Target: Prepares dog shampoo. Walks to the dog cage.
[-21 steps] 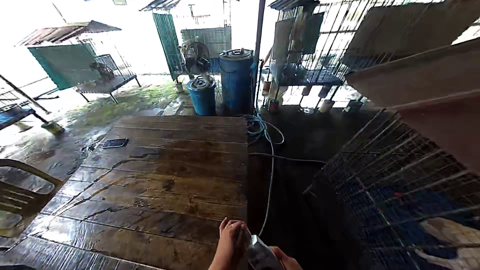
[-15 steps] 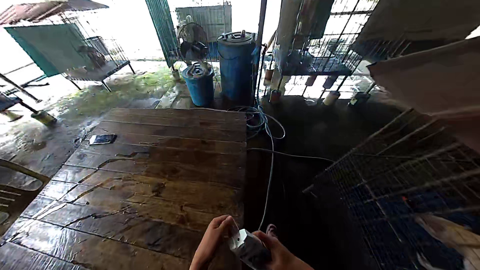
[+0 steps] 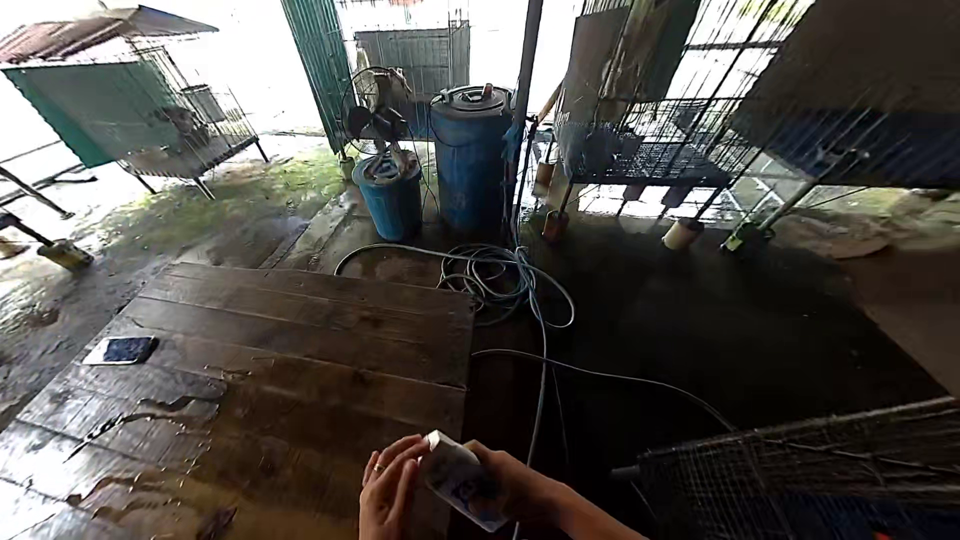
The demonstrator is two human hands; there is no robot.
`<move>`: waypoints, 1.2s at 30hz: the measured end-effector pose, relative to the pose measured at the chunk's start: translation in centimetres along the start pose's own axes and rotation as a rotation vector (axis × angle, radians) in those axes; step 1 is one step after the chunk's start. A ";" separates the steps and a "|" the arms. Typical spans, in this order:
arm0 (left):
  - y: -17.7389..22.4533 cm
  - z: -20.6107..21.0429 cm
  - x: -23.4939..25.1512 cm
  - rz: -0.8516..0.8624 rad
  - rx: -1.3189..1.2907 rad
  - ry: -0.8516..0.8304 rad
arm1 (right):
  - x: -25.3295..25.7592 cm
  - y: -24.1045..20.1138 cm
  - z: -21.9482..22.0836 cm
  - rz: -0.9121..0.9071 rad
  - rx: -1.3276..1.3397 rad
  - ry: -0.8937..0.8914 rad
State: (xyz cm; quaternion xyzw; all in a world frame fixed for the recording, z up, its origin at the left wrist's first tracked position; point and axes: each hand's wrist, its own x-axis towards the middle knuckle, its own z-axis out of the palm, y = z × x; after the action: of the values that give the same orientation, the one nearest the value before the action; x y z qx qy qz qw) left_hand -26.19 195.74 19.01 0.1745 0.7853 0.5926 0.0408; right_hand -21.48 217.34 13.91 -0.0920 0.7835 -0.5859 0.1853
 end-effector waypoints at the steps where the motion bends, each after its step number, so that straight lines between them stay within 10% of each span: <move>1: 0.4 0.6 1.4 0.065 0.149 -0.028 | 0.6 0.3 -1.5 -0.001 0.014 0.014; 12: -1.6 11.3 19.1 0.178 0.286 -0.027 | 7.8 3.4 -17.4 0.109 0.105 0.037; 18: -1.7 8.9 28.2 -0.083 -0.042 -0.038 | 17.6 3.8 -24.4 0.019 0.095 -0.113; 23: -2.5 7.6 33.6 -0.126 0.192 0.189 | 26.0 5.1 -27.8 -0.097 0.085 -0.089; 36: -10.7 6.9 40.0 -0.431 0.784 0.767 | 23.6 26.7 -55.9 0.747 -0.182 0.237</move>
State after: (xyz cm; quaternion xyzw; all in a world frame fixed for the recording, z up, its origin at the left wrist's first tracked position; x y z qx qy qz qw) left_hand -64.12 212.40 12.62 -0.2135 0.9223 0.2571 -0.1942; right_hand -63.40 266.19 -2.13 0.2513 0.8278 -0.4129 0.2849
